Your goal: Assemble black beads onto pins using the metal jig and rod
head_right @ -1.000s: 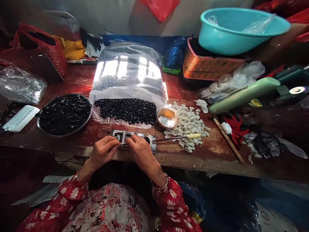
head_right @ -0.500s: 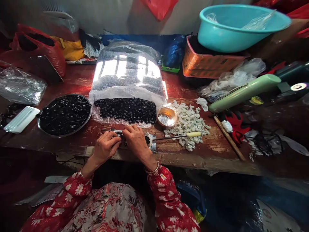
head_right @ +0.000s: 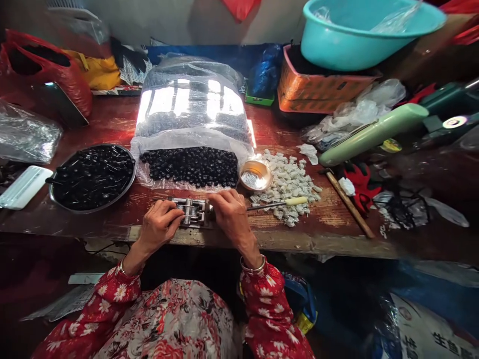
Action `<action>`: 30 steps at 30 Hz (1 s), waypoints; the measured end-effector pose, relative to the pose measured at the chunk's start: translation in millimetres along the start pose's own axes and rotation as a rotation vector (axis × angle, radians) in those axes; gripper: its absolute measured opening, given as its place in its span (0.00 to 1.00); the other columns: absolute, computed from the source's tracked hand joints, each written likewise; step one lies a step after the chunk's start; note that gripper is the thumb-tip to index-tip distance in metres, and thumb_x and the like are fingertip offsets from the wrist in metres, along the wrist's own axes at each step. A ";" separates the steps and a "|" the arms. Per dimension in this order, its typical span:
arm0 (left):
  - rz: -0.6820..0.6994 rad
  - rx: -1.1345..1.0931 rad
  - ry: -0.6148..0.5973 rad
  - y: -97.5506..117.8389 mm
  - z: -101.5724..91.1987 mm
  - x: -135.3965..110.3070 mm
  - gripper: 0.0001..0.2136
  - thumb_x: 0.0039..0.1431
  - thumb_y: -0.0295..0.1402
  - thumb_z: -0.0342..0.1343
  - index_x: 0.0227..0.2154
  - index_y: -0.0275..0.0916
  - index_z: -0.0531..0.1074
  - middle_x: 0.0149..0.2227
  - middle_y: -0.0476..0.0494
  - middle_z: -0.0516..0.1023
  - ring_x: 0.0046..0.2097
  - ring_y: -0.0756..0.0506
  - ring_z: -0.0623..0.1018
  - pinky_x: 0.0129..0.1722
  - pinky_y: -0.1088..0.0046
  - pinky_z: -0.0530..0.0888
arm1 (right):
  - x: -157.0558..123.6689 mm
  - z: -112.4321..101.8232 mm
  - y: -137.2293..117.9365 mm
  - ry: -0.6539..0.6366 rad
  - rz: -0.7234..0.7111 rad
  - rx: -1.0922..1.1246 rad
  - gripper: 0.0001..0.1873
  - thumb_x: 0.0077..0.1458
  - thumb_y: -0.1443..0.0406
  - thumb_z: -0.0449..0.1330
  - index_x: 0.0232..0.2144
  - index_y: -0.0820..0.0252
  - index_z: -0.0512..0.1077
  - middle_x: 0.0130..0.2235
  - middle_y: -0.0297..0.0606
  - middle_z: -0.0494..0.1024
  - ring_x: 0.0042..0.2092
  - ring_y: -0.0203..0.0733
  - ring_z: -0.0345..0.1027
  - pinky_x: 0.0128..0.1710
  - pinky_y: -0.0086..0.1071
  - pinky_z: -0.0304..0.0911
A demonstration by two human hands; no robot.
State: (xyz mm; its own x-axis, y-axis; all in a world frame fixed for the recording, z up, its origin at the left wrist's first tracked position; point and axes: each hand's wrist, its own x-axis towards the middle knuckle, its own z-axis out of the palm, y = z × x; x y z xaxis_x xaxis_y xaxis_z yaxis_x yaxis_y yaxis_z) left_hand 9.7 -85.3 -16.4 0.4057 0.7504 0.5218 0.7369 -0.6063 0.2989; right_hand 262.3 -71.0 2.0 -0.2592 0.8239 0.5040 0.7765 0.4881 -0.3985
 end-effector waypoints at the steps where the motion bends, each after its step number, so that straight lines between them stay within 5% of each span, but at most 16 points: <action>1: -0.001 -0.001 -0.003 -0.4 0.1 -0.2 0.05 0.70 0.31 0.58 0.38 0.41 0.78 0.41 0.43 0.78 0.42 0.43 0.73 0.41 0.65 0.70 | -4.1 -4.8 3.5 0.012 0.012 0.005 0.09 0.72 0.64 0.57 0.42 0.56 0.79 0.40 0.39 0.81 0.43 0.47 0.68 0.46 0.39 0.61; 9: -0.034 -0.007 -0.040 -0.2 -1.8 -0.8 0.05 0.69 0.32 0.58 0.40 0.42 0.79 0.41 0.42 0.77 0.43 0.42 0.74 0.43 0.65 0.71 | -36.0 -33.5 26.2 0.024 0.158 -0.065 0.11 0.71 0.64 0.56 0.44 0.56 0.79 0.43 0.43 0.82 0.46 0.50 0.70 0.50 0.43 0.65; 17: -0.073 -0.045 0.028 -7.0 -5.3 2.7 0.06 0.68 0.31 0.58 0.44 0.41 0.78 0.44 0.40 0.76 0.46 0.41 0.74 0.46 0.63 0.74 | -67.2 -73.2 86.9 0.031 0.259 -0.608 0.17 0.72 0.58 0.54 0.50 0.61 0.78 0.52 0.51 0.80 0.56 0.57 0.67 0.58 0.48 0.58; 22: -0.082 -0.095 0.029 -14.4 -9.0 6.9 0.09 0.67 0.33 0.60 0.48 0.41 0.78 0.46 0.40 0.76 0.48 0.41 0.74 0.49 0.62 0.74 | -94.4 -86.3 91.3 -0.052 0.211 -0.710 0.18 0.72 0.57 0.53 0.45 0.60 0.79 0.47 0.49 0.81 0.51 0.56 0.68 0.60 0.50 0.55; 26: -0.083 -0.104 -0.008 -19.9 -12.4 6.6 0.12 0.68 0.36 0.60 0.52 0.42 0.77 0.52 0.38 0.76 0.52 0.39 0.74 0.53 0.58 0.72 | -120.4 -100.3 72.8 -0.135 0.237 -0.598 0.17 0.70 0.56 0.54 0.40 0.55 0.81 0.41 0.47 0.81 0.45 0.54 0.67 0.45 0.44 0.60; 30: -0.044 -0.023 -0.114 -28.5 -12.3 0.2 0.20 0.68 0.44 0.60 0.58 0.43 0.74 0.62 0.36 0.74 0.60 0.34 0.71 0.59 0.51 0.67 | -141.1 -111.5 40.4 -0.378 0.400 -0.054 0.20 0.69 0.51 0.55 0.32 0.53 0.79 0.32 0.41 0.78 0.35 0.47 0.67 0.37 0.39 0.61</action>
State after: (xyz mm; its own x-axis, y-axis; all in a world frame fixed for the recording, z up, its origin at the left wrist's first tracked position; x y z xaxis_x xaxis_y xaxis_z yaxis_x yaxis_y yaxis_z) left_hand -17.8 -71.1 -15.0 0.4331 0.8004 0.4144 0.7429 -0.5774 0.3387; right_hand 394.3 -199.6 0.2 -0.1185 0.9929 0.0071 0.8827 0.1086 -0.4572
